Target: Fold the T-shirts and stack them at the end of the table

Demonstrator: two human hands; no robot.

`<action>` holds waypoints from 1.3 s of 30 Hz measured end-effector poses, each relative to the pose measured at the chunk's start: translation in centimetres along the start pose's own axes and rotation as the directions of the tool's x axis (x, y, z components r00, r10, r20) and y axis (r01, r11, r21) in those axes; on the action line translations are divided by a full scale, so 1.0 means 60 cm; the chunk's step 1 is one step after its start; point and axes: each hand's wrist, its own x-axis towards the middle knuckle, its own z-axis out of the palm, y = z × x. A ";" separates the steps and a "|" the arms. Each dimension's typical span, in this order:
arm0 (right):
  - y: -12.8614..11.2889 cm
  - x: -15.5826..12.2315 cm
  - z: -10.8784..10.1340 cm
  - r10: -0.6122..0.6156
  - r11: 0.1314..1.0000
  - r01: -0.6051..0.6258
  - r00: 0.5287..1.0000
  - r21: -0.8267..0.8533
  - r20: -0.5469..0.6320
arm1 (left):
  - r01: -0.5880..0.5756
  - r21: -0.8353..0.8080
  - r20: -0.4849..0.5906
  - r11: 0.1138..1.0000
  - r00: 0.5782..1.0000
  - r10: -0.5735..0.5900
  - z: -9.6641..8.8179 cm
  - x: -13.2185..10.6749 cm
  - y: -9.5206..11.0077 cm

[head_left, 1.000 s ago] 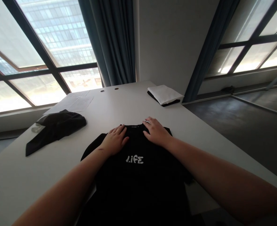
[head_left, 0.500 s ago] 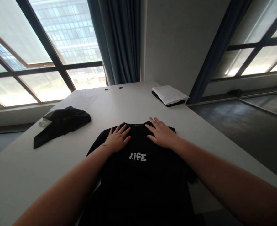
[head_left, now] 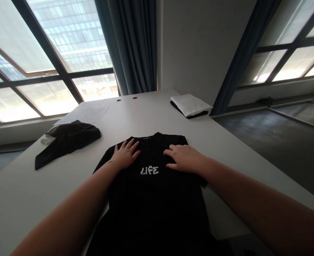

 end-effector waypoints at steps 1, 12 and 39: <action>-0.001 0.000 0.004 0.036 0.999 -0.036 0.999 -0.015 0.004 | 0.000 0.001 -0.002 1.000 1.000 0.000 0.000 0.000 -0.001; 0.058 0.003 -0.026 0.206 0.978 -0.206 0.978 -0.017 -0.026 | 0.028 0.062 0.002 0.998 1.000 -0.028 -0.002 -0.002 0.000; 0.192 0.001 -0.001 0.603 0.797 -0.604 0.790 -0.026 0.110 | 0.051 0.029 -0.026 0.998 0.998 -0.050 0.010 0.007 -0.013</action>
